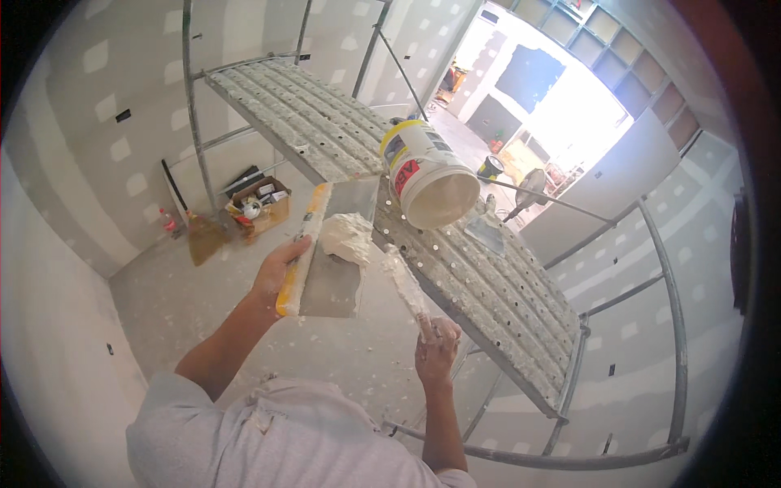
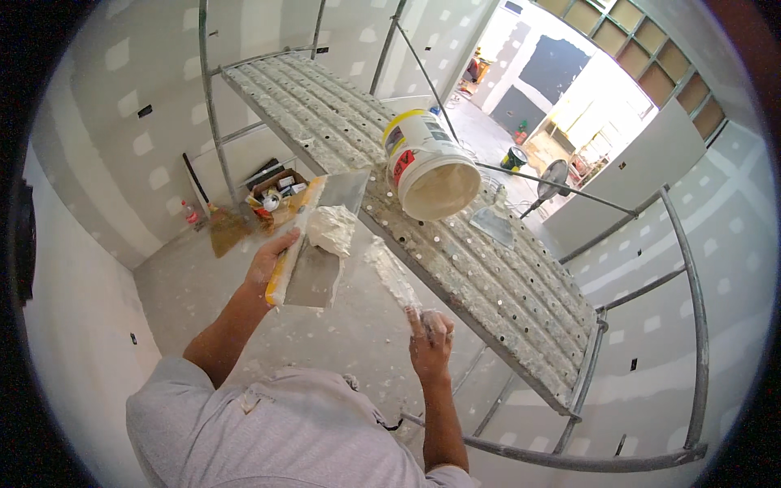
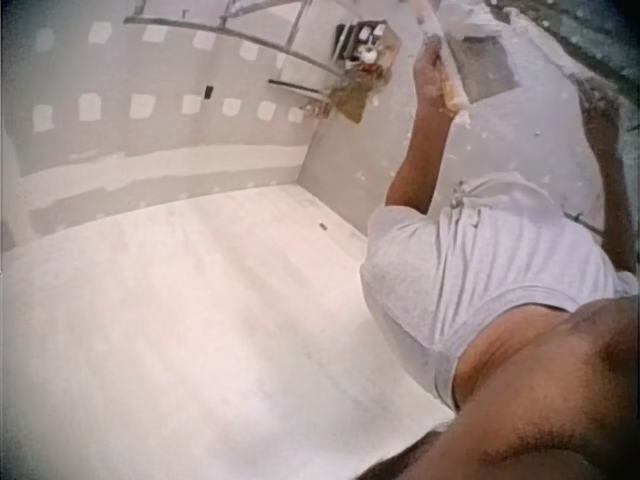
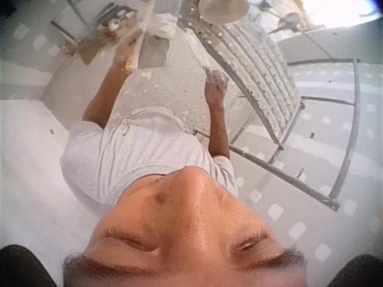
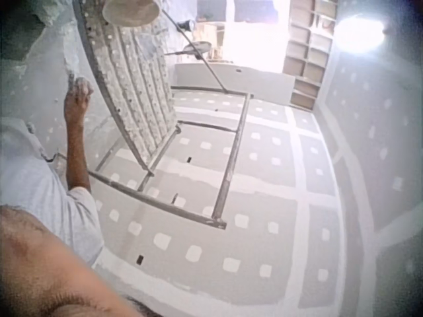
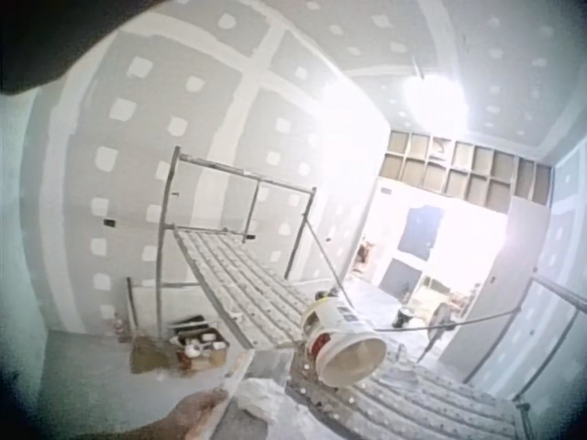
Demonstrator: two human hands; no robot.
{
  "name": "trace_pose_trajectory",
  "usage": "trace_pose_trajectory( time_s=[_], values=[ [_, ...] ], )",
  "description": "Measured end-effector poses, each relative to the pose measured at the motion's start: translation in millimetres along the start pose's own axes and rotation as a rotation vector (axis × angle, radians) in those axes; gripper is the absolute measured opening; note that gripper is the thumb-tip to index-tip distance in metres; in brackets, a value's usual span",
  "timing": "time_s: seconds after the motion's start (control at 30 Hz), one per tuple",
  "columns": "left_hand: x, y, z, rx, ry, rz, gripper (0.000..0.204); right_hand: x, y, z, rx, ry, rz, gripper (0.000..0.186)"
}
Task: The person scoops joint compound from a bucket onto a taping knife. Then, the person applies and spreads the joint compound along the wall corner using taping knives.
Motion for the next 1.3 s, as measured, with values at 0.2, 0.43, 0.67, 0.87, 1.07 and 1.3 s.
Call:
trace_pose_trajectory(
  time_s=[0.2, 0.43, 0.67, 0.87, 1.07, 1.3],
  values=[
    [15, -10, 19, -0.139, 0.167, 0.093, 0.047, -69, -12, 20, -0.114, 0.339, 0.1, 0.039],
    [23, -47, 8, -0.262, 0.14, 0.138, 0.051, -105, 47, 129, -0.413, 0.746, 0.122, 0.037],
    [46, -108, -7, -0.194, 0.152, 0.147, 0.052, -135, 5, 194, -0.08, 0.621, -0.077, 0.02],
    [91, -116, -27, -0.141, 0.106, 0.254, 0.052, -163, 0, 306, 0.265, 0.327, -0.391, 0.033],
    [145, -98, -72, -0.116, 0.329, 0.457, 0.054, -144, 72, 371, 0.157, -0.183, -0.75, 0.044],
    [213, -79, -166, 0.11, 0.577, 0.726, 0.055, -142, 49, 442, -0.089, -0.122, -0.752, 0.036]
  ],
)
Point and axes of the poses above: each hand's wrist, its own x-axis away from the middle knuckle, its own y-axis out of the palm, z = x × y, the point moved 4 cm from there along -x, towards the middle knuckle, and after that the axes turned 7 degrees about -x, right-handed, at the moved point
